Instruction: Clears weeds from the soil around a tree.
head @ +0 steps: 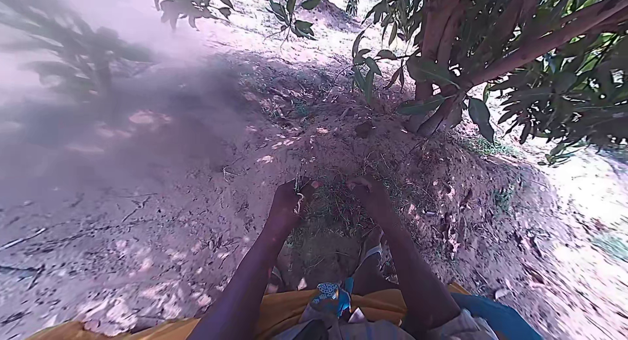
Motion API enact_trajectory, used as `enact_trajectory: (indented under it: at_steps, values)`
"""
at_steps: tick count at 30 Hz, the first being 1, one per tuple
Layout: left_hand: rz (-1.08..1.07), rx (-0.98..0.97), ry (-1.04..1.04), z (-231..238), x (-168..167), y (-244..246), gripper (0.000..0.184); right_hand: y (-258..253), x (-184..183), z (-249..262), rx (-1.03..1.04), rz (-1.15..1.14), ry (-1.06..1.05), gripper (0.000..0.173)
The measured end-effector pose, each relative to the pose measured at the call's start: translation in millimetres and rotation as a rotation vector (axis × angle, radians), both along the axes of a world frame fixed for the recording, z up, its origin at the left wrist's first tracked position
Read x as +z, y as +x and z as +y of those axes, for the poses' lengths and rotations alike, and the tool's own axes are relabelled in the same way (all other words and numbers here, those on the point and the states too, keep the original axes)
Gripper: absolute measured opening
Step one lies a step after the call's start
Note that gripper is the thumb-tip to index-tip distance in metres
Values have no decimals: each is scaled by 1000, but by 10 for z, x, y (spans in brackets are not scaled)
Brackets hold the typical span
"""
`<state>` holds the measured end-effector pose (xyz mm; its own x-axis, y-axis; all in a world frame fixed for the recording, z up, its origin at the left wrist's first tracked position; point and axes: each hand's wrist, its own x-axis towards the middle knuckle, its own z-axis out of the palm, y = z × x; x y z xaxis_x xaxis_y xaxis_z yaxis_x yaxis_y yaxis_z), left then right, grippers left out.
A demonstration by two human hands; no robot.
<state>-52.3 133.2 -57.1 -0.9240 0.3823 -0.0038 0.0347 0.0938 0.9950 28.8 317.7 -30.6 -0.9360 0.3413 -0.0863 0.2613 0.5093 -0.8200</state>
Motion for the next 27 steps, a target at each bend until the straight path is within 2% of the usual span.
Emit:
enact_trajectory:
  at_steps: [3, 6, 8, 10, 14, 16, 18, 20, 21, 24, 27]
  values:
    - [23, -66, -27, 42, -1, 35, 7, 21, 25, 42, -80, 170, -229, 24]
    - [1, -160, -24, 117, -4, 125, 6, 8, -92, -91, -69, 225, -422, 20]
    - [-5, -246, -74, 141, -15, 167, 6, -24, -193, -194, -138, 283, -519, 12]
    - [-36, -318, -96, 156, -41, 187, 9, -38, -249, -201, -235, 396, -613, 12]
    - [-101, -363, -78, 157, -68, 182, 8, -10, -120, 176, -508, 751, -729, 21]
    - [-125, -325, -54, 141, -47, 183, 9, 67, -27, 476, -580, 816, -675, 24]
    - [-158, -282, 8, 132, -51, 163, 16, 143, -4, 635, -502, 689, -476, 21]
    - [-204, -249, 76, 130, -53, 137, 22, 145, -51, 563, -302, 483, -282, 11]
    - [-217, -240, 98, 133, -46, 130, 24, 122, -85, 467, -192, 404, -235, 11]
    - [-236, -212, 123, 137, -10, 134, 27, 40, -157, 131, 85, 235, -287, 14]
    - [-174, -171, 111, 139, -9, 143, 24, 8, -154, -127, 115, 187, -414, 11]
